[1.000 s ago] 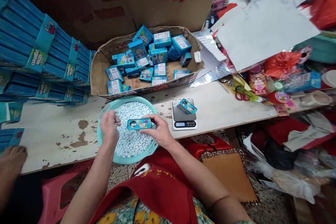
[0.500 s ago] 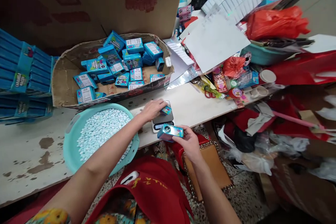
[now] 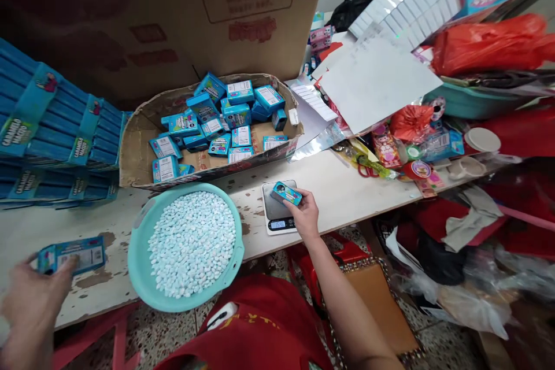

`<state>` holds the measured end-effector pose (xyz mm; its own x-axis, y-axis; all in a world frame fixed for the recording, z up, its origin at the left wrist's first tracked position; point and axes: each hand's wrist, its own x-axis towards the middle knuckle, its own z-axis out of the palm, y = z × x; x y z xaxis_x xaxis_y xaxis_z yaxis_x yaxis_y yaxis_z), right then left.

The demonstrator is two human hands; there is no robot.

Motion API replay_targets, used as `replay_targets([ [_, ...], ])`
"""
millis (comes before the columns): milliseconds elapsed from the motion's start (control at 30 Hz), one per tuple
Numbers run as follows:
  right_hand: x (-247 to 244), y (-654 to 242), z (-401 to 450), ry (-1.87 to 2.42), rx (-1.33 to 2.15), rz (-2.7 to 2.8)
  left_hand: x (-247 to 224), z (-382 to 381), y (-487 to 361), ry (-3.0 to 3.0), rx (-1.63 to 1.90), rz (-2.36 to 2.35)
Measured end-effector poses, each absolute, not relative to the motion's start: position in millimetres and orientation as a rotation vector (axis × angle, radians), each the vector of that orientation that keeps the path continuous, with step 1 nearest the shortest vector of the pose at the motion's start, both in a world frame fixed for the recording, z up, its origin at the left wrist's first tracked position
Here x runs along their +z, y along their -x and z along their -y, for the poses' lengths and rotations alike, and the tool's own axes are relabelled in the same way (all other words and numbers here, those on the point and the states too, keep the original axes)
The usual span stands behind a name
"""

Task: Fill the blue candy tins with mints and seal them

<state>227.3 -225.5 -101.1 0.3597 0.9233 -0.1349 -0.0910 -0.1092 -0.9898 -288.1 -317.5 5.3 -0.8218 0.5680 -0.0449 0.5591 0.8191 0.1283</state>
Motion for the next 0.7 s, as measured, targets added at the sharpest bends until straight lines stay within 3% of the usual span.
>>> replay_targets([
  [133, -107, -227, 230, 1.449, 1.016, 0.921, -57, 339, 322, -0.567, 0.241, -2.838],
  [267, -93, -232, 241, 1.548, 0.838, 0.989, -50, 329, 308, -0.808, 0.367, -2.951],
  [333, -82, -233, 248, 1.548, 0.706, 0.992, -28, 298, 286, -1.179, 0.485, -3.045],
  [433, -60, -226, 258, 1.503, 0.53, 1.034, 2, 219, 249, -1.745, 0.551, -2.727],
  [500, -44, -216, 266, 1.471, 0.482, 1.086, 8, 157, 229, -1.924, 0.409, -2.42],
  [700, -21, -177, 307, 1.499, 0.658, 1.179, -39, 55, 196, -1.573, -0.002, -2.189],
])
